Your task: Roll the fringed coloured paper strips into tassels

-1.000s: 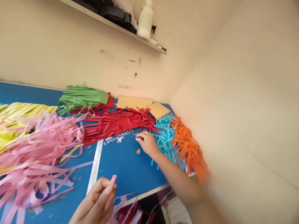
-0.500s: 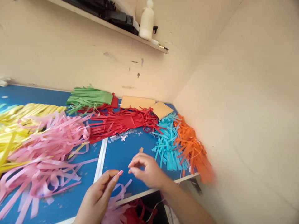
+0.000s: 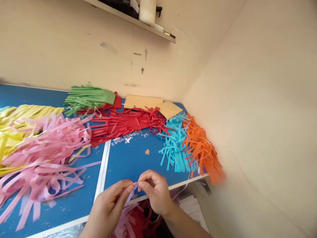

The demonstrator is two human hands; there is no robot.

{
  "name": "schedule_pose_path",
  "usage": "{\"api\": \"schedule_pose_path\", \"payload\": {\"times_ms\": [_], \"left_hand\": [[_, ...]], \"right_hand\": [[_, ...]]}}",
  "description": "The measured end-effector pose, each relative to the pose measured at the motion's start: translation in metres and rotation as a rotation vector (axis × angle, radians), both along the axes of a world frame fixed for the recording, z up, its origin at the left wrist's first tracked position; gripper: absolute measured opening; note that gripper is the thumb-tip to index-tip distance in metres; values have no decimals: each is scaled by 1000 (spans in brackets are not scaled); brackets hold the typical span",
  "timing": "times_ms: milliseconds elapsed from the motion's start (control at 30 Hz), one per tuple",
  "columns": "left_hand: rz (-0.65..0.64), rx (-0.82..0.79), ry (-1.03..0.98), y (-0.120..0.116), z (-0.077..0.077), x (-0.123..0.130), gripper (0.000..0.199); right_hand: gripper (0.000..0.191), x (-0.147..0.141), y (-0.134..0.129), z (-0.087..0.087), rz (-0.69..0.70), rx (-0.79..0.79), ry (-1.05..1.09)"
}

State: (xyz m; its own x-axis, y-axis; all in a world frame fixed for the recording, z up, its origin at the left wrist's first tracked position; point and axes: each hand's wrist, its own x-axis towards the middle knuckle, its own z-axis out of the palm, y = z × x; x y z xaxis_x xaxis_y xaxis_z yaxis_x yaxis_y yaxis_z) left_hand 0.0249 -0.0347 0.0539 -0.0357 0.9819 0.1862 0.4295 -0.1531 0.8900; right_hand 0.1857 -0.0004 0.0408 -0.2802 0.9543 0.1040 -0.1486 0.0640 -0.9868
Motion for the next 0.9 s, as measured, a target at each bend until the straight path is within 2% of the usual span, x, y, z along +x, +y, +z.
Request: {"api": "schedule_pose_path", "payload": {"times_ms": [167,333,433,567,633,767,900], "left_hand": [[-47,14,55,0,1,1,34],[-81,62,145,-5,-8,-3,28],[-100,-28,116,-11,-13,-2,19],[-73,-95,52,-18,-14,2,21],[-56,-88,34,-20,-12,3,20],[-125,-17,36,-18,-11,3,15],[-124,83,75,-17,-17,4,13]], "right_hand": [[11,1,0,1,0,49,3],[4,5,1,3,17,178,-197],[5,7,-1,3,51,120,-202],[8,6,-4,1,6,55,-197],[6,5,-5,1,20,54,-173],[7,6,-7,4,49,146,-154],[5,9,-9,10,59,58,-79]]}}
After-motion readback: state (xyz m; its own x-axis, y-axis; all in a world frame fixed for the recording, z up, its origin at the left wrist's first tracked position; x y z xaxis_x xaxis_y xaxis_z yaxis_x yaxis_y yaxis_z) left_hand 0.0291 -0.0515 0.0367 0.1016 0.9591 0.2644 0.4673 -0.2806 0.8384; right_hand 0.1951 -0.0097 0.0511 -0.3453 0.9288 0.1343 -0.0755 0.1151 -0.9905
